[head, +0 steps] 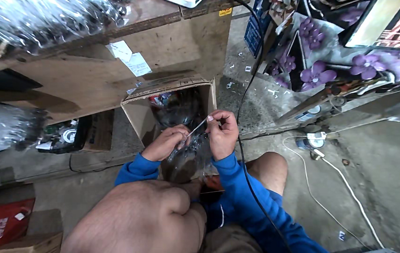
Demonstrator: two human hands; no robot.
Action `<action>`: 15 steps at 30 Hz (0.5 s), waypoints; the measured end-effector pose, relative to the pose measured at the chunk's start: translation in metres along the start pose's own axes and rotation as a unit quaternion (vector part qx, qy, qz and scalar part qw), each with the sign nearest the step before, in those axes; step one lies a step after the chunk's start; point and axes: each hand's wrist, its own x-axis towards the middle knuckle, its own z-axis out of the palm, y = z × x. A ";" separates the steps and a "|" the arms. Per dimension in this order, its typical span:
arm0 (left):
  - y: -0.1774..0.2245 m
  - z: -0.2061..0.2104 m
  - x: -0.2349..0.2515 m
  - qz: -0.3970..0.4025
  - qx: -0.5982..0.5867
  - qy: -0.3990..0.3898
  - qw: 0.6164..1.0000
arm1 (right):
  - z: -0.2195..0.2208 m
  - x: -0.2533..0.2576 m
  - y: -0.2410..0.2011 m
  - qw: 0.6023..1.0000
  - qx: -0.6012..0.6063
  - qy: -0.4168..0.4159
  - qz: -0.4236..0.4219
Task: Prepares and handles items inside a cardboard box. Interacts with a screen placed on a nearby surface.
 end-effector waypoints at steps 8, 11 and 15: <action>-0.013 -0.006 0.003 0.026 -0.014 0.029 0.999 | -0.001 0.004 -0.003 0.999 0.031 -0.026 0.015; -0.016 -0.006 0.004 0.047 -0.027 0.043 0.998 | 0.000 0.001 -0.004 0.996 0.061 -0.059 0.035; -0.008 -0.001 0.004 0.046 -0.047 0.062 0.996 | 0.008 -0.010 -0.002 0.986 0.034 -0.138 0.088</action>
